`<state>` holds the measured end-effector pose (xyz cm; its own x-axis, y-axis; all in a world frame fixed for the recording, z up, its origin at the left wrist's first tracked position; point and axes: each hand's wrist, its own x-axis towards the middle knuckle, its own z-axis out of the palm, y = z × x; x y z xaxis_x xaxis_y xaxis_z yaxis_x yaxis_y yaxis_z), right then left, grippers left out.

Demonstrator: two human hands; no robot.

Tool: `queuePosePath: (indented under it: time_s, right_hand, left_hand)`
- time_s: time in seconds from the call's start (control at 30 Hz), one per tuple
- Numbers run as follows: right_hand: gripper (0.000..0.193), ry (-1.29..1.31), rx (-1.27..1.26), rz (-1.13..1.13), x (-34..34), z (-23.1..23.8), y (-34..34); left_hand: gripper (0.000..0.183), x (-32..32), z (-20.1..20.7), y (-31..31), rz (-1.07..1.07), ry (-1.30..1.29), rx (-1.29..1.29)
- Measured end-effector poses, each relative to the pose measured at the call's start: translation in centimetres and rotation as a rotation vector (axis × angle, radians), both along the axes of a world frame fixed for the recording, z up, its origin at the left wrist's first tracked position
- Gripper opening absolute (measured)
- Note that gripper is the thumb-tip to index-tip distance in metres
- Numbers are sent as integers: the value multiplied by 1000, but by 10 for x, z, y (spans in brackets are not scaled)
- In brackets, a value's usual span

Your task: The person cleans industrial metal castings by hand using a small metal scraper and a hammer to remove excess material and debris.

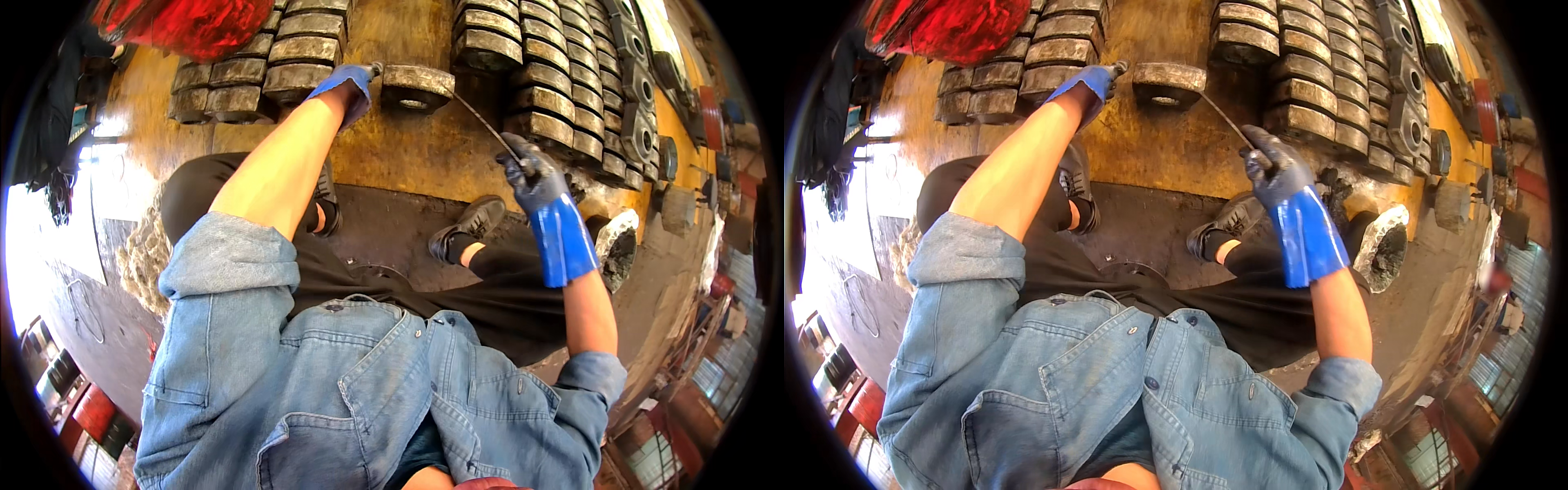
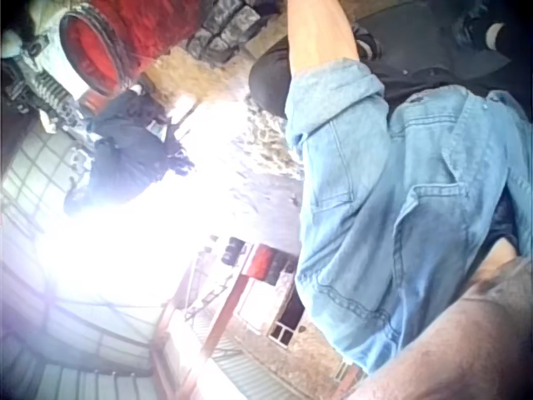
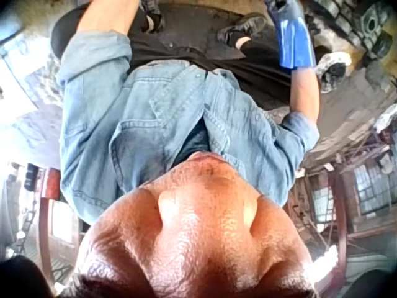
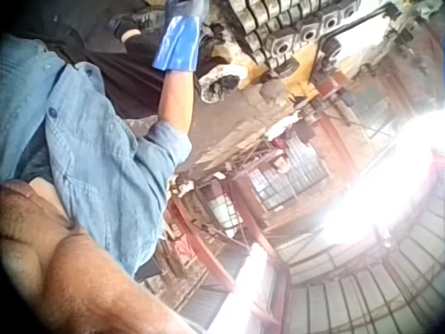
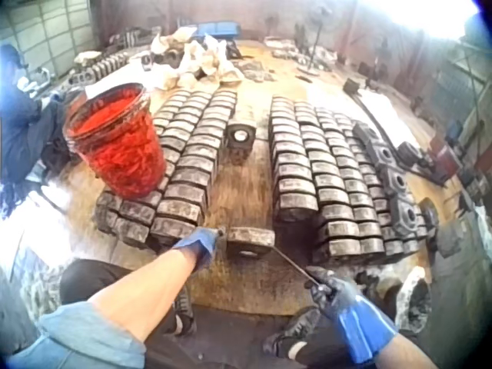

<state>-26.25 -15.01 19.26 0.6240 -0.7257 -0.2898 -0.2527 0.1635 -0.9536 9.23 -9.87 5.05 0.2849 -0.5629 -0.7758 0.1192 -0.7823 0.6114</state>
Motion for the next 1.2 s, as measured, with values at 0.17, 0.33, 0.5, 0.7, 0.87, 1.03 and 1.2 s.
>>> queuePosePath:
  time_s: [0.17,0.33,0.5,0.7,0.87,1.03,1.2]
  right_hand:
    - [34,181,-526,147,-10,13,-24]
    - [30,431,-539,-21,-4,16,-41]
    - [34,546,-692,-27,10,25,-54]
    - [36,485,-584,-110,7,19,-54]
    - [35,497,-588,-66,-8,11,-52]
    - [35,456,-781,28,-2,3,-47]
    - [37,587,-822,37,-1,34,-38]
  left_hand:
    - [76,-21,15,-32,113,-38,110]
    - [67,-49,21,-54,-83,-237,58]
    - [57,-34,-42,-44,-247,-352,-29]
    - [46,-46,-34,-5,-593,-612,-32]
    - [22,-109,8,18,712,642,-14]
    - [30,-120,-113,65,906,645,21]
    - [39,-108,-62,61,493,319,129]
